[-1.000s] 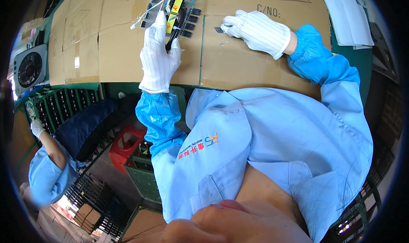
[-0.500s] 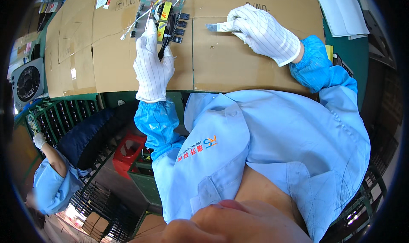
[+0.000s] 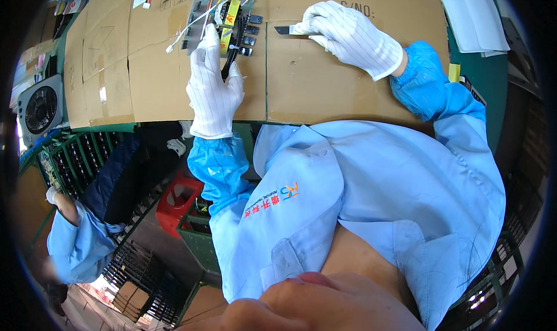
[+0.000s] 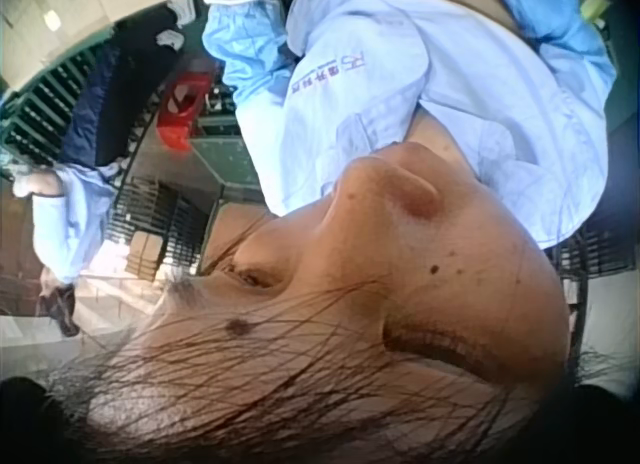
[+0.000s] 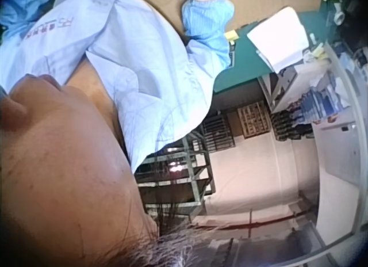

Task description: The recorder is assembling electronic components, specifically transformers and other parts, onto a PCB, and then applying adhesive tape.

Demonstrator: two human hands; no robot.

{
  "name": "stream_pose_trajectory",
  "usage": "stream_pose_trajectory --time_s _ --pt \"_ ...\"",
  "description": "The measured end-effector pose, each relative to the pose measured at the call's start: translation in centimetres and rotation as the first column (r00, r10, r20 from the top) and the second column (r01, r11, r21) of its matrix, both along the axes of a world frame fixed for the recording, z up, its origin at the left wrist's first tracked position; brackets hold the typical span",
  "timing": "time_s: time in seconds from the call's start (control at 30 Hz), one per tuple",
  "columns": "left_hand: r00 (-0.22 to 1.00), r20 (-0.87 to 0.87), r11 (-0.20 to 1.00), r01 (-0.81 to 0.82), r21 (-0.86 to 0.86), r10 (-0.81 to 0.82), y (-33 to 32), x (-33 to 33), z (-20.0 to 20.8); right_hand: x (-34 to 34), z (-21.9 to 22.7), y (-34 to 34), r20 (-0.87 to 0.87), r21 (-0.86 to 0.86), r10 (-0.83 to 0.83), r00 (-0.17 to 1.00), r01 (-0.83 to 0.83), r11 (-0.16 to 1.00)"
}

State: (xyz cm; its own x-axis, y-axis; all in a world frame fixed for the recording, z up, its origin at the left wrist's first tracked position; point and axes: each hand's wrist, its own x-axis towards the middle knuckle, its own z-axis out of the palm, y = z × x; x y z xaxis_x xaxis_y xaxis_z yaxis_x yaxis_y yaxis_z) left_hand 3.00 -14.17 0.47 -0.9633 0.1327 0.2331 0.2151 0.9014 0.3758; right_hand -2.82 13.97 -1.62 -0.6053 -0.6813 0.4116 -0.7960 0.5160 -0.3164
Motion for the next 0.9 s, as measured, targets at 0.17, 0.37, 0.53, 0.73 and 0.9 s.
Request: stream_pose_trajectory --time_s 0.17,0.37,0.53,0.73,0.9 --pt "1.000 -0.014 1.000 0.010 0.005 -0.010 -0.4 -0.5 0.4 -0.7 -1.3 -2.4 0.124 -0.056 0.058 0.991 -0.052 0.997" --pt "0.999 -0.026 0.995 0.024 0.092 -0.021 -1.0 -0.8 -0.6 -0.6 -3.3 -4.0 0.121 -0.066 0.119 0.985 -0.112 0.992" --pt "0.999 -0.046 0.994 0.030 0.109 -0.025 -1.3 -1.0 0.1 -0.4 -2.7 -5.4 0.088 -0.078 0.136 0.987 -0.130 0.988" --pt "0.994 -0.096 0.991 0.058 0.125 -0.046 -1.9 -1.5 0.0 -1.2 -3.1 -6.3 0.102 0.041 0.080 0.992 -0.084 0.996" --pt "0.998 -0.058 0.990 0.039 0.136 -0.032 -2.1 -1.5 0.3 -0.8 -2.6 -6.4 0.044 0.088 0.120 0.992 -0.124 0.988"
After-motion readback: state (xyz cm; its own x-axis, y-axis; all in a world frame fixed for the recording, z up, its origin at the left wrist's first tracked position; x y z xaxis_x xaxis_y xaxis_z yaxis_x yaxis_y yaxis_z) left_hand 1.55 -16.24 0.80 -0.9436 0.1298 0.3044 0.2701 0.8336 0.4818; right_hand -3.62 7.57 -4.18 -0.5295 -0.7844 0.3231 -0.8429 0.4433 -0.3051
